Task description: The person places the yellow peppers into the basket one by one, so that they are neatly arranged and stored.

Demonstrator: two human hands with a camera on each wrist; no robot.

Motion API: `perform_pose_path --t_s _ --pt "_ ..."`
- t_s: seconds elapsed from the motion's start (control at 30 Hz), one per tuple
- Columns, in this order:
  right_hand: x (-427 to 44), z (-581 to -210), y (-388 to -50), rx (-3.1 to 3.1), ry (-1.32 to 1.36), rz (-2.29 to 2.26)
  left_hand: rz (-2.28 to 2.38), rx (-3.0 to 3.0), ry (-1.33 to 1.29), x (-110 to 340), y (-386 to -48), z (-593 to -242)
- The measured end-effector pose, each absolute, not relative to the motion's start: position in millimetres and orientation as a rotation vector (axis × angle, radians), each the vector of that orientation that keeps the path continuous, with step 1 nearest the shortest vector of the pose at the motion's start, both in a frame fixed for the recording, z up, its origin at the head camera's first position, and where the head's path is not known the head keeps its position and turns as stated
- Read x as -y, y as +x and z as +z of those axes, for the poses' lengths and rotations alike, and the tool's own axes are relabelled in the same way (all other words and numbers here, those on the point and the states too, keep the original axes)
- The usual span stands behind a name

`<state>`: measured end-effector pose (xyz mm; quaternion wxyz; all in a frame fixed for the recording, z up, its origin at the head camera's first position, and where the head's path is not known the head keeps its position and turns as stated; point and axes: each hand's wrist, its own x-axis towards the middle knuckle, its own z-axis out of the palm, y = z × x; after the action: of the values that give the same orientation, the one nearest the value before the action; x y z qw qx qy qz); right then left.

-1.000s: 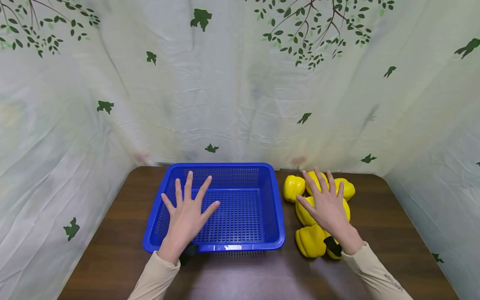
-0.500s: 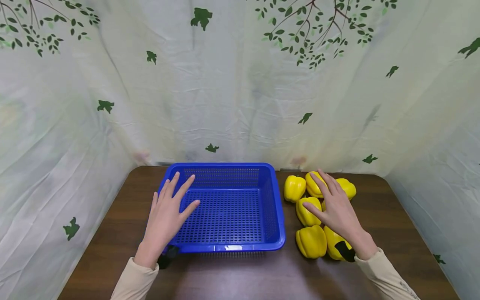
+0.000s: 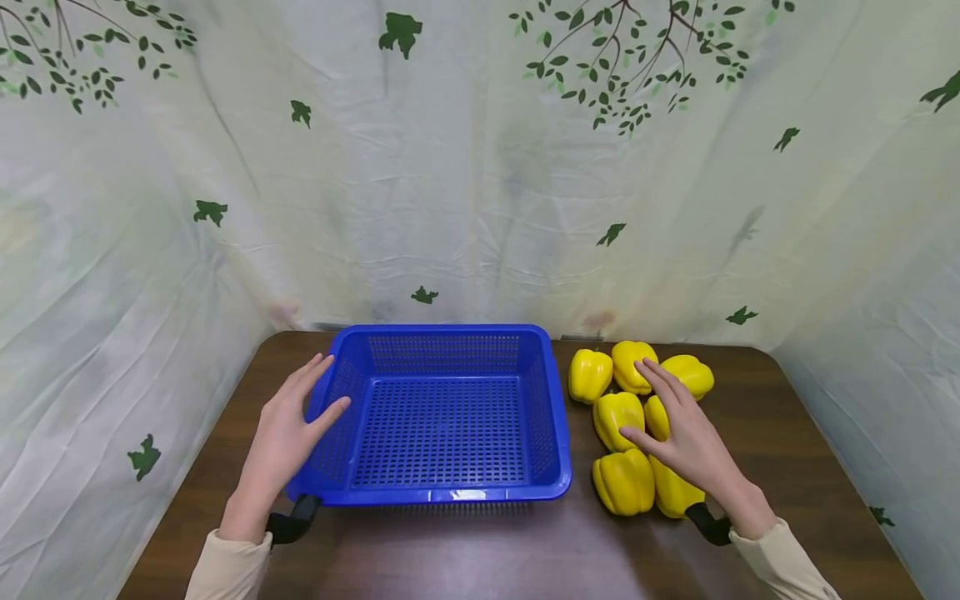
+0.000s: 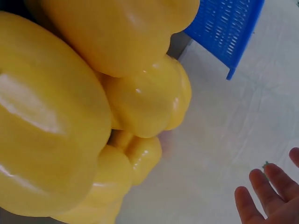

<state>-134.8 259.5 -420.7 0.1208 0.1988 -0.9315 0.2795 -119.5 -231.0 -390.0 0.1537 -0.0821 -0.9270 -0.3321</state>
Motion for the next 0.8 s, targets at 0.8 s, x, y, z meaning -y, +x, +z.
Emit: perform_pose_path --t_s 0.8 --pt "-272.7 -452.0 -108.5 2.772 0.647 0.996 -1.495 2.866 -0.191 295.0 -128.7 -410.3"
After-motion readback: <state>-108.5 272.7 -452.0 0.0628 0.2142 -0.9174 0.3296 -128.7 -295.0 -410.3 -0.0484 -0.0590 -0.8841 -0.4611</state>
